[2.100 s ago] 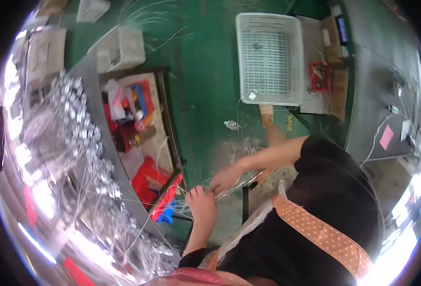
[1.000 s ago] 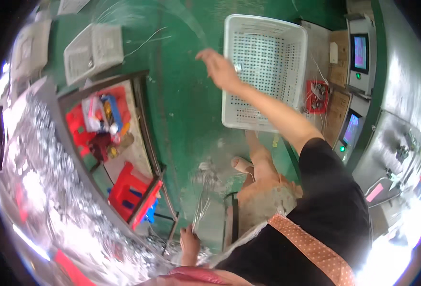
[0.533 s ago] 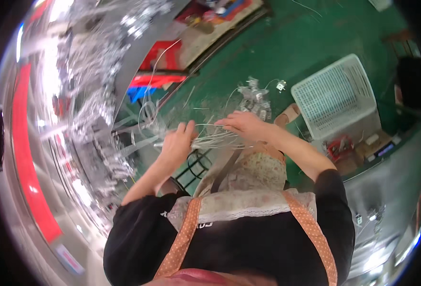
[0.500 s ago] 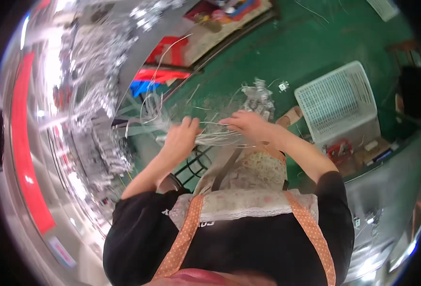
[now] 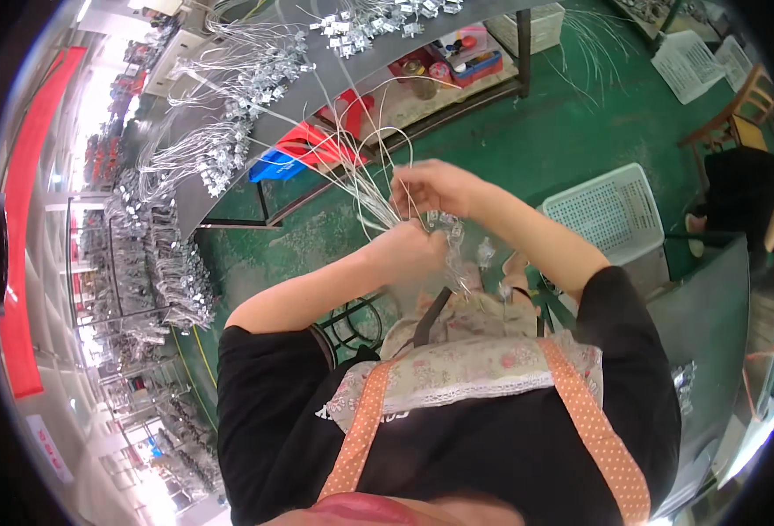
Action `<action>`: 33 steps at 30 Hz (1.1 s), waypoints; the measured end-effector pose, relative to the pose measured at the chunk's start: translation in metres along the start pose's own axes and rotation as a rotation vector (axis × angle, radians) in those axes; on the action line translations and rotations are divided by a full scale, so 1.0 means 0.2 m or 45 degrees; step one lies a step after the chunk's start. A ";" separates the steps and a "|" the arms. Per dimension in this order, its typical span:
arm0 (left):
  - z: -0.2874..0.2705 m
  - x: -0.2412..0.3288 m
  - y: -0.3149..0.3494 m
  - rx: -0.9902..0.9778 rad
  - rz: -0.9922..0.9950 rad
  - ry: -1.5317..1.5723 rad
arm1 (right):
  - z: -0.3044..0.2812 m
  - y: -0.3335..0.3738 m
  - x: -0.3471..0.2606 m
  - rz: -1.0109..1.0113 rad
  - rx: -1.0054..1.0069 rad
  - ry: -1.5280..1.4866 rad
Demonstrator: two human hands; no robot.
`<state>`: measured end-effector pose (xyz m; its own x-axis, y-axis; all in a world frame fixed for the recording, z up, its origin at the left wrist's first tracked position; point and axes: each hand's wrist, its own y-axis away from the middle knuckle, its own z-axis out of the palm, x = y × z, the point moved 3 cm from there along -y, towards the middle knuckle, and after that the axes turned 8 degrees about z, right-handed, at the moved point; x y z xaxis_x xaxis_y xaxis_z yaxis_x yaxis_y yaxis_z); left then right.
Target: The person ties a bundle of wires with a plastic tie, attaches a pink note, and carries them across the room to a basket. They then gather more wires from the floor and a table, grouping them into a new bundle.
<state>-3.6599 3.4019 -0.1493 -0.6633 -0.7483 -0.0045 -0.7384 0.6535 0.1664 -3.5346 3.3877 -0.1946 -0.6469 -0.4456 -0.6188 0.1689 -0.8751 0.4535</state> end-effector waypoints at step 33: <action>0.06 0.37 -0.01 -0.299 0.651 -0.375 | 0.08 0.69 -0.21 0.163 0.121 1.191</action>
<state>-3.7099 3.3466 -0.1624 -0.9555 -0.2634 -0.1330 -0.2951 0.8527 0.4310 -3.4961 3.2884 -0.0946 0.2377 -0.5437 -0.8049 0.1093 -0.8084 0.5784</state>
